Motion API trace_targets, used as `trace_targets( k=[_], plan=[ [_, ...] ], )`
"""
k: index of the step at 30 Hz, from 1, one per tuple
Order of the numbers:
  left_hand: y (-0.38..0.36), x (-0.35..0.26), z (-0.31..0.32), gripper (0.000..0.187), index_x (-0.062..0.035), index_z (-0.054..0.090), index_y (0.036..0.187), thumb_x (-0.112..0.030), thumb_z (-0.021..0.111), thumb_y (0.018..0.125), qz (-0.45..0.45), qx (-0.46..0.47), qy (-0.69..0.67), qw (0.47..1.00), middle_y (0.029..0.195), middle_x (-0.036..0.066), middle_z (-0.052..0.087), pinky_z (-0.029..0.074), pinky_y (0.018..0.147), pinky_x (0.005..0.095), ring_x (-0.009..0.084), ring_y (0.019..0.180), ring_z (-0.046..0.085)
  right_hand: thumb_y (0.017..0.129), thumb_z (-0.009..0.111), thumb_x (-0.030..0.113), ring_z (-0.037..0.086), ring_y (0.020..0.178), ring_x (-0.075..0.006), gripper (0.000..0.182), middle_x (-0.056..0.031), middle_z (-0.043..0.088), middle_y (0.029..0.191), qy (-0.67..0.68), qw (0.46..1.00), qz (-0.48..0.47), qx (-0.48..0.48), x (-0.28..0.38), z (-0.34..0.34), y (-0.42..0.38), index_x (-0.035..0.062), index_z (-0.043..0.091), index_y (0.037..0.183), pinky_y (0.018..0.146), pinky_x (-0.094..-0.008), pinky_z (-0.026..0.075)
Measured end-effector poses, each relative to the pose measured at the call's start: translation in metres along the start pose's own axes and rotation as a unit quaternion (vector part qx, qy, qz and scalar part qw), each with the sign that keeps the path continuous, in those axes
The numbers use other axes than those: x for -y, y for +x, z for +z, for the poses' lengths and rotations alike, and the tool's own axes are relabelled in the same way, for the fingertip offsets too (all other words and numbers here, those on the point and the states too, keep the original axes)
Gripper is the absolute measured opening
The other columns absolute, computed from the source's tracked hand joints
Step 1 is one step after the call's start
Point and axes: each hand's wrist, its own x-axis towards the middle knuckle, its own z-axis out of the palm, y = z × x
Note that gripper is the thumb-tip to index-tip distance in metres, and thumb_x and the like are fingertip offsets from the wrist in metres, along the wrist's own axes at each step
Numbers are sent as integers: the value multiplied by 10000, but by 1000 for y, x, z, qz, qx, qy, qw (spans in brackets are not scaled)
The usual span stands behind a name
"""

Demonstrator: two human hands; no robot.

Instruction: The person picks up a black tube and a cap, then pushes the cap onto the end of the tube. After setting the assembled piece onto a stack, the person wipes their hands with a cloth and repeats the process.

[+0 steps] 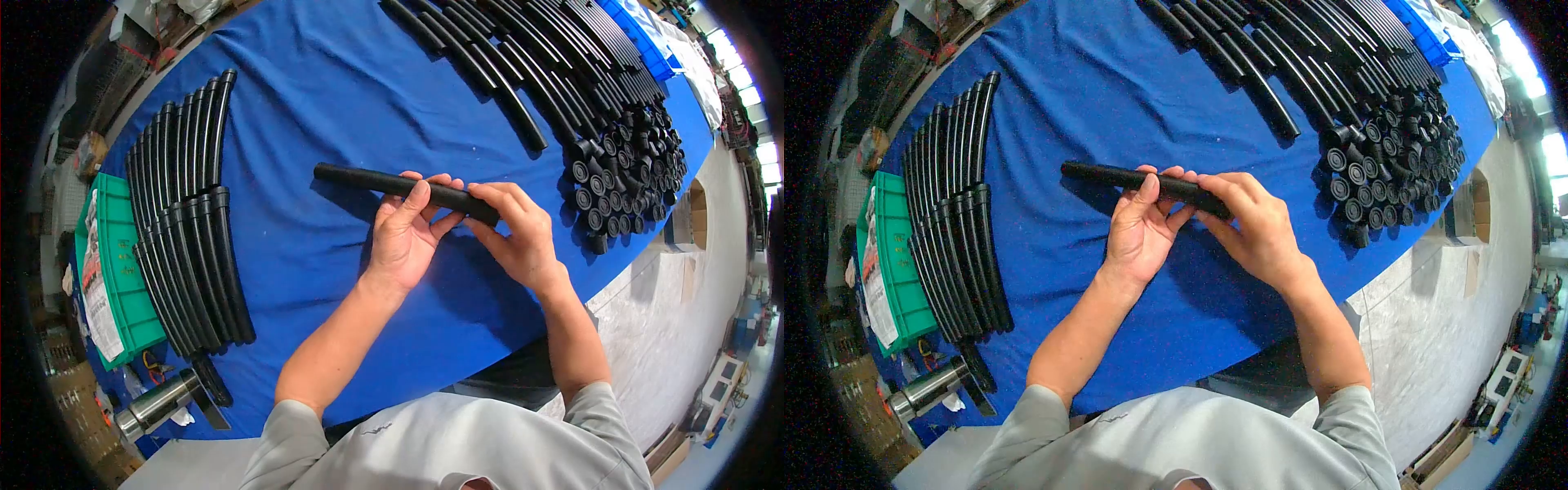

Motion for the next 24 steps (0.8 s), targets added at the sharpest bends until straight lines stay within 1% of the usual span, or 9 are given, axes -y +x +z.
trace_targets(
  k=[1, 4, 6, 7, 12, 17, 21, 23, 24],
  plan=[
    [0, 1, -3, 128, -174, 644, 1112, -162, 672, 988, -1, 6, 4, 1000, 1199, 99, 695, 586, 967, 502, 288, 1202, 648, 829, 809, 125, 704, 927, -291, 500, -153, 667, 1154, 96, 987, 121, 31, 7, -4, -2, 36, 615, 1281, 736, -349, 585],
    [1, 1, -4, 131, -177, 659, 1119, -171, 669, 989, 6, 4, 7, 1000, 1222, 100, 694, 580, 978, 510, 296, 1218, 641, 839, 785, 94, 703, 920, -287, 404, -140, 673, 1103, 194, 966, 171, 24, 10, -8, 5, 23, 648, 1213, 751, -354, 576],
    [1, 1, -3, 131, -175, 659, 1119, -169, 669, 989, 6, 2, 2, 1000, 1224, 103, 694, 581, 978, 507, 299, 1223, 638, 858, 781, 117, 699, 888, -254, 371, -133, 685, 1020, 8, 993, -100, -55, 8, -2, 9, 7, 658, 1190, 737, -333, 563],
    [1, 1, -1, 130, -174, 659, 1120, -167, 667, 990, 4, 3, -3, 1000, 1223, 104, 694, 582, 977, 504, 301, 1226, 636, 867, 778, 123, 697, 910, -250, 369, -139, 682, 1016, -34, 995, -94, -17, 4, -4, 6, 4, 656, 1194, 760, -338, 560],
    [1, 0, -2, 124, -164, 656, 1120, -145, 651, 997, 5, 17, -8, 1000, 1213, 106, 696, 583, 984, 499, 295, 1214, 643, 855, 774, 90, 693, 944, -325, 439, -158, 657, 1136, 109, 986, 121, 41, 10, -9, 0, 49, 625, 1266, 789, -394, 573],
    [0, -2, 1, 113, -159, 620, 1071, -120, 676, 982, -6, -5, -6, 1000, 1140, 94, 701, 602, 930, 484, 269, 1173, 661, 851, 810, 235, 680, 799, -318, 506, -146, 676, 1015, -121, 984, -129, -25, -6, 1, 5, 82, 617, 1293, 671, -354, 554],
    [1, 0, 2, 106, -156, 616, 1071, -120, 669, 987, -3, 1, -4, 1000, 1143, 93, 700, 601, 932, 488, 273, 1172, 661, 843, 817, 220, 692, 813, -330, 538, -159, 670, 1015, 45, 993, 92, 63, 8, -10, 2, 67, 598, 1310, 686, -368, 569],
    [1, 0, 1, 105, -154, 616, 1075, -118, 666, 989, -4, 3, -6, 1000, 1151, 94, 696, 600, 934, 488, 276, 1170, 661, 838, 821, 221, 696, 820, -330, 553, -161, 668, 1005, 238, 922, 285, 108, 17, -15, 6, 57, 591, 1314, 691, -375, 569],
    [1, 0, 1, 108, -155, 617, 1078, -119, 666, 989, 0, 2, -3, 1000, 1158, 96, 694, 595, 940, 492, 279, 1175, 658, 843, 816, 218, 694, 814, -328, 547, -162, 666, 1005, 167, 964, 198, 68, 17, -12, 5, 53, 592, 1313, 686, -377, 567]
  ],
)
